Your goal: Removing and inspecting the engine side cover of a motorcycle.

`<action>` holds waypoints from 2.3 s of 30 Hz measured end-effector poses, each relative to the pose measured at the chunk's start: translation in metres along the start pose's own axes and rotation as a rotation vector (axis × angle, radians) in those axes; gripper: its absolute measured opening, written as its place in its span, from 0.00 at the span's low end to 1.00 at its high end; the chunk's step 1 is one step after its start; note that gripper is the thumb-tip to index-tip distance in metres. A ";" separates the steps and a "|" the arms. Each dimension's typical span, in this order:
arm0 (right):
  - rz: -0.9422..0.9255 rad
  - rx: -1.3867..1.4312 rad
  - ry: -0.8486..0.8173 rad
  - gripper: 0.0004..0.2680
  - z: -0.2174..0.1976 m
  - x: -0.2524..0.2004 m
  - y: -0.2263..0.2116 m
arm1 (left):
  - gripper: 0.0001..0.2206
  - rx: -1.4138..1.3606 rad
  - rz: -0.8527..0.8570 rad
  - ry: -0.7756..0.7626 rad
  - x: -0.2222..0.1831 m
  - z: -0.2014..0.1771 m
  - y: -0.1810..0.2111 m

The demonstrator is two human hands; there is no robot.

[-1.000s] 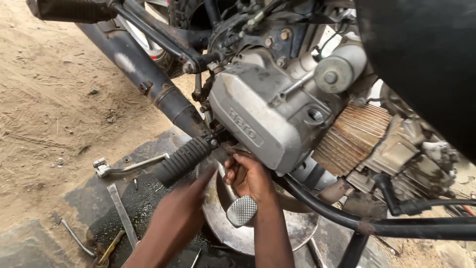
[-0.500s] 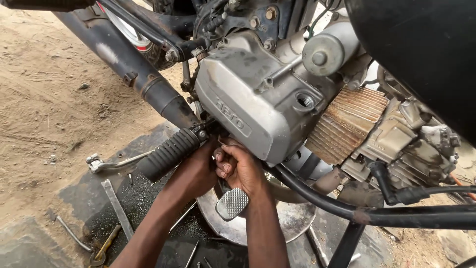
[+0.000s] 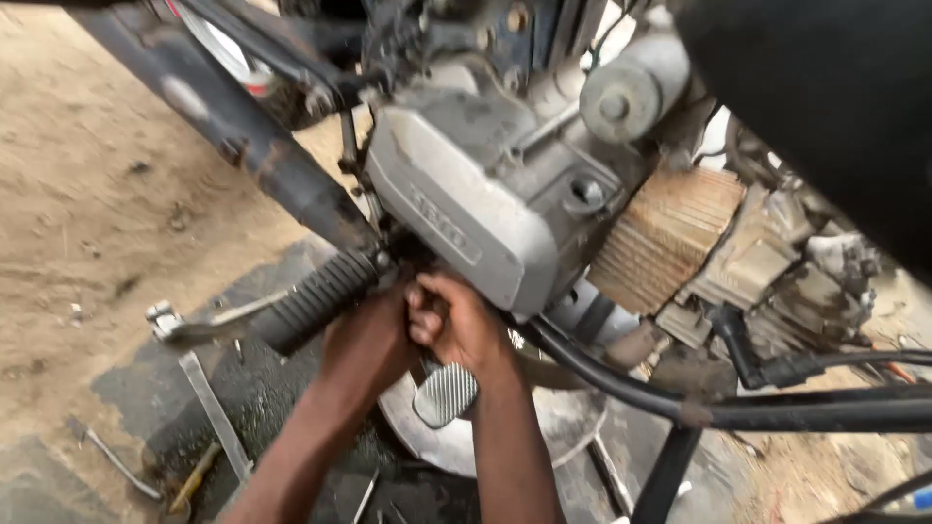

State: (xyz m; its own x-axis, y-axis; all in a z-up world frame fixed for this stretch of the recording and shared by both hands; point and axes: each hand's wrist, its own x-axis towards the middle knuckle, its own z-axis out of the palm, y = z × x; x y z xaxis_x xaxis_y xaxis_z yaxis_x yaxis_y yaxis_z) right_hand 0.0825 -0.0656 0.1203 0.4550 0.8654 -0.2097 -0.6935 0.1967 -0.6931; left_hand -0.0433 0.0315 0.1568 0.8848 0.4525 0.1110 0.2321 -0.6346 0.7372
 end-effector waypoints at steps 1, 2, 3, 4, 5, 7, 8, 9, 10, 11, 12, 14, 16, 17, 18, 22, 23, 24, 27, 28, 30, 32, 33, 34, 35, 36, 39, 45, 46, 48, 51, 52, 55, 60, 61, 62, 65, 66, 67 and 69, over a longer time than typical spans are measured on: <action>0.007 0.002 0.000 0.05 0.001 -0.003 0.000 | 0.30 0.000 -0.008 0.000 -0.001 -0.002 0.002; -0.023 -0.008 -0.015 0.05 0.002 -0.007 0.000 | 0.27 0.010 -0.013 -0.013 -0.002 -0.005 0.005; -0.063 -0.016 -0.036 0.05 0.006 -0.007 -0.002 | 0.23 0.025 -0.010 -0.022 0.000 -0.011 0.009; -0.065 -0.014 -0.043 0.05 0.007 -0.006 0.000 | 0.23 0.032 -0.009 -0.018 0.001 -0.015 0.010; -0.091 -0.048 -0.047 0.05 0.005 -0.007 0.001 | 0.20 0.025 -0.018 -0.041 0.002 -0.016 0.012; -0.118 -0.084 -0.049 0.06 0.002 -0.010 0.002 | 0.17 0.016 -0.025 -0.064 0.002 -0.016 0.016; -0.136 -0.133 -0.016 0.07 0.001 -0.011 0.003 | 0.19 0.011 -0.025 -0.057 0.003 -0.016 0.018; -0.153 -0.182 0.016 0.08 0.001 -0.012 0.004 | 0.20 0.006 -0.027 -0.048 0.003 -0.016 0.019; -0.152 -0.183 0.016 0.08 0.011 -0.016 0.000 | 0.20 0.004 -0.029 -0.049 0.002 -0.013 0.018; -0.136 -0.174 0.067 0.06 0.021 -0.018 -0.004 | 0.23 0.046 -0.043 -0.052 0.002 -0.012 0.017; -0.121 -0.164 0.118 0.05 0.032 -0.021 -0.008 | 0.26 0.088 -0.058 -0.055 0.001 -0.010 0.016; -0.080 -0.152 0.094 0.05 0.030 -0.016 -0.007 | 0.28 0.082 -0.046 -0.013 -0.003 -0.003 0.009; -0.050 -0.130 0.082 0.06 0.028 -0.010 -0.010 | 0.30 0.080 -0.022 0.013 -0.001 0.002 0.004; -0.028 -0.110 0.053 0.06 0.028 -0.010 -0.010 | 0.27 0.038 0.008 0.046 -0.001 0.005 0.001; -0.007 -0.089 0.024 0.07 0.027 -0.008 -0.009 | 0.25 -0.004 0.037 0.079 -0.001 0.008 -0.003; -0.060 -0.039 0.019 0.07 0.022 -0.014 -0.002 | 0.17 -0.003 -0.023 0.007 0.003 -0.009 0.011; -0.088 -0.062 0.018 0.06 0.023 -0.015 -0.003 | 0.18 0.001 -0.016 0.007 0.005 -0.009 0.012; -0.117 -0.084 0.017 0.06 0.025 -0.017 -0.005 | 0.18 0.005 -0.008 0.006 0.008 -0.010 0.012; -0.126 -0.077 0.109 0.03 0.035 -0.024 -0.006 | 0.19 0.058 0.036 0.075 0.004 -0.007 0.017; -0.128 -0.085 0.098 0.03 0.026 -0.017 -0.005 | 0.19 0.058 0.038 0.089 0.003 -0.006 0.013; -0.110 -0.117 0.026 0.08 0.004 -0.009 0.001 | 0.21 0.087 0.017 0.087 -0.004 0.001 0.006; -0.047 -0.106 0.064 0.07 0.019 -0.008 -0.006 | 0.21 0.061 0.033 0.099 -0.002 0.000 0.004; 0.030 -0.087 0.113 0.06 0.025 -0.009 -0.008 | 0.20 0.031 0.037 0.098 -0.001 0.000 0.002; 0.021 -0.088 0.113 0.06 0.018 -0.011 -0.006 | 0.20 0.031 0.046 0.098 0.000 0.010 -0.001; 0.010 -0.057 0.122 0.06 0.014 -0.007 -0.004 | 0.17 -0.003 0.002 0.072 0.002 0.017 -0.006; -0.001 -0.026 0.131 0.06 0.012 -0.004 -0.002 | 0.14 -0.038 -0.042 0.047 0.004 0.021 -0.010; -0.075 -0.063 0.091 0.05 0.012 -0.009 0.000 | 0.10 -0.085 -0.079 0.017 0.005 0.008 -0.005; -0.092 -0.148 0.236 0.03 0.024 -0.012 -0.004 | 0.13 0.059 -0.040 0.024 0.003 -0.007 0.017; -0.091 -0.146 0.229 0.03 0.019 -0.008 -0.002 | 0.13 0.064 -0.042 0.029 0.001 -0.005 0.013; 0.009 -0.106 0.139 0.07 0.006 0.000 -0.003 | 0.20 0.017 0.030 0.097 -0.001 0.002 0.008; 0.023 -0.089 0.165 0.07 0.030 -0.006 -0.010 | 0.18 -0.038 0.062 0.103 0.002 0.005 0.000; 0.025 -0.084 0.170 0.07 0.028 -0.007 -0.008 | 0.18 -0.037 0.061 0.096 0.004 0.008 -0.001; -0.076 -0.095 0.150 0.07 0.027 -0.010 -0.004 | 0.11 0.001 0.031 0.048 0.006 0.004 0.001; -0.109 -0.192 0.343 0.03 0.039 -0.016 -0.007 | 0.12 0.009 -0.045 0.010 0.008 -0.008 0.020; -0.108 -0.194 0.340 0.03 0.027 -0.011 -0.005 | 0.12 0.009 -0.046 0.014 0.005 -0.006 0.019; -0.059 -0.177 0.315 0.06 0.015 -0.005 -0.002 | 0.13 0.019 -0.038 0.025 0.003 -0.004 0.017; 0.016 -0.137 0.251 0.09 0.025 -0.001 -0.009 | 0.15 0.030 0.008 0.062 0.004 0.005 0.004; 0.050 -0.115 0.217 0.08 0.035 -0.002 -0.012 | 0.15 0.026 0.040 0.083 0.004 0.009 -0.003; 0.053 -0.114 0.218 0.08 0.032 -0.003 -0.010 | 0.15 0.026 0.037 0.081 0.005 0.011 -0.004; -0.046 -0.101 0.253 0.08 0.030 -0.004 -0.006 | 0.11 -0.013 0.061 0.085 0.006 0.011 -0.006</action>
State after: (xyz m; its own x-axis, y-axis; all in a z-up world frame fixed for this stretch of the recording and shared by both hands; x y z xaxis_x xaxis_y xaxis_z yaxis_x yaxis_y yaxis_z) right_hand 0.0680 -0.0565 0.1454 0.6189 0.7114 -0.3329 -0.6154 0.1758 -0.7684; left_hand -0.0347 0.0309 0.1454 0.8596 0.4652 0.2113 0.1731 -0.6542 0.7362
